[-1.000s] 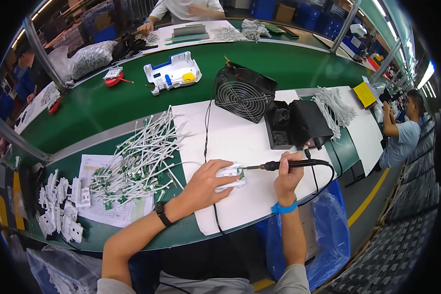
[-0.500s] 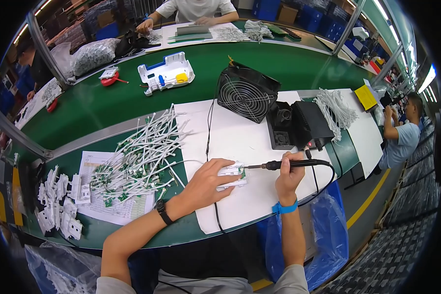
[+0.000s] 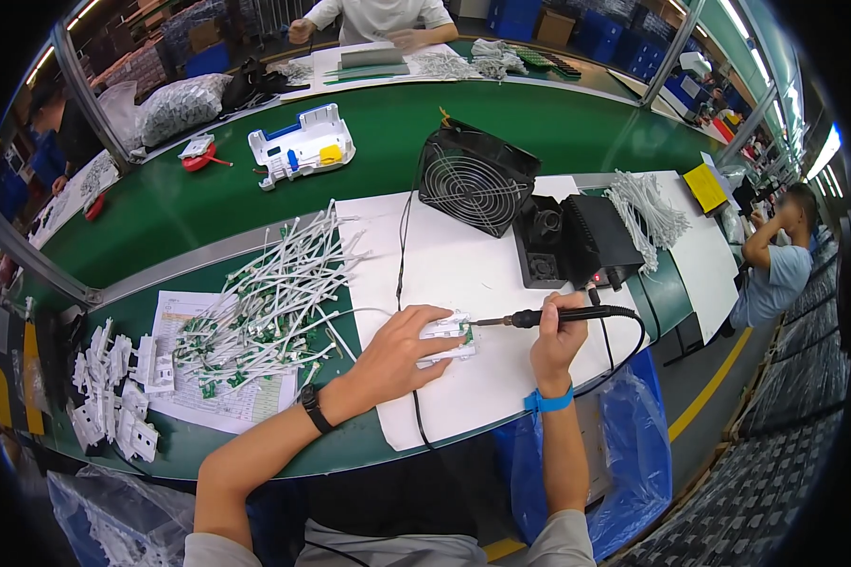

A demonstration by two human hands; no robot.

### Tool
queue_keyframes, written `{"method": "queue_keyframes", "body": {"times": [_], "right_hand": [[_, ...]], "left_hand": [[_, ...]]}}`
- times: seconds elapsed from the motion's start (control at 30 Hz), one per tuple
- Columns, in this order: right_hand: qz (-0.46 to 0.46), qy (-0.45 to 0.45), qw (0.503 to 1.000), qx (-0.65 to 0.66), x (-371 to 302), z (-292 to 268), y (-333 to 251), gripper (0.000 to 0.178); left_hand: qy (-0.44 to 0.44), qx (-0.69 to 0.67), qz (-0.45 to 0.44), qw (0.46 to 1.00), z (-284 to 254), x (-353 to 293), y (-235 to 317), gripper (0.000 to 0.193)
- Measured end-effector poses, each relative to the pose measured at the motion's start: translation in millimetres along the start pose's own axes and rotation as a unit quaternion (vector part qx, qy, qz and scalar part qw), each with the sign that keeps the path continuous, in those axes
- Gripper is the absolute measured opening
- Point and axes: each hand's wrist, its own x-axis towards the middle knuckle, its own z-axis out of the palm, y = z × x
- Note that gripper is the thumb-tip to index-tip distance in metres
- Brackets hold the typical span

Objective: The person solders electrical wires onto small components at an industrial assembly station, using a soldering iron to attach the wires to a circuit board.

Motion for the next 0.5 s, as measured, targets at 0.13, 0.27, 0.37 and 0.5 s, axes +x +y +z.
{"method": "queue_keyframes", "body": {"times": [0.13,0.27,0.37,0.5], "right_hand": [[-0.002,0.024,1.000,-0.016,-1.6,-2.9,-0.4,0.014],[-0.006,0.044,0.999,-0.020,-2.0,-4.3,-3.6,0.012],[-0.020,0.034,0.999,0.022,-0.8,-4.9,0.6,0.016],[-0.001,0.003,0.999,0.035,-3.4,-5.1,1.5,0.015]], "left_hand": [[0.013,0.017,0.019,1.000,-0.1,1.4,-0.2,0.032],[0.008,0.002,-0.005,1.000,1.0,3.0,-2.7,0.032],[-0.010,-0.019,0.002,1.000,-3.3,6.8,-6.1,0.030],[-0.055,-0.032,0.011,0.998,-17.0,14.4,-8.6,0.029]]}}
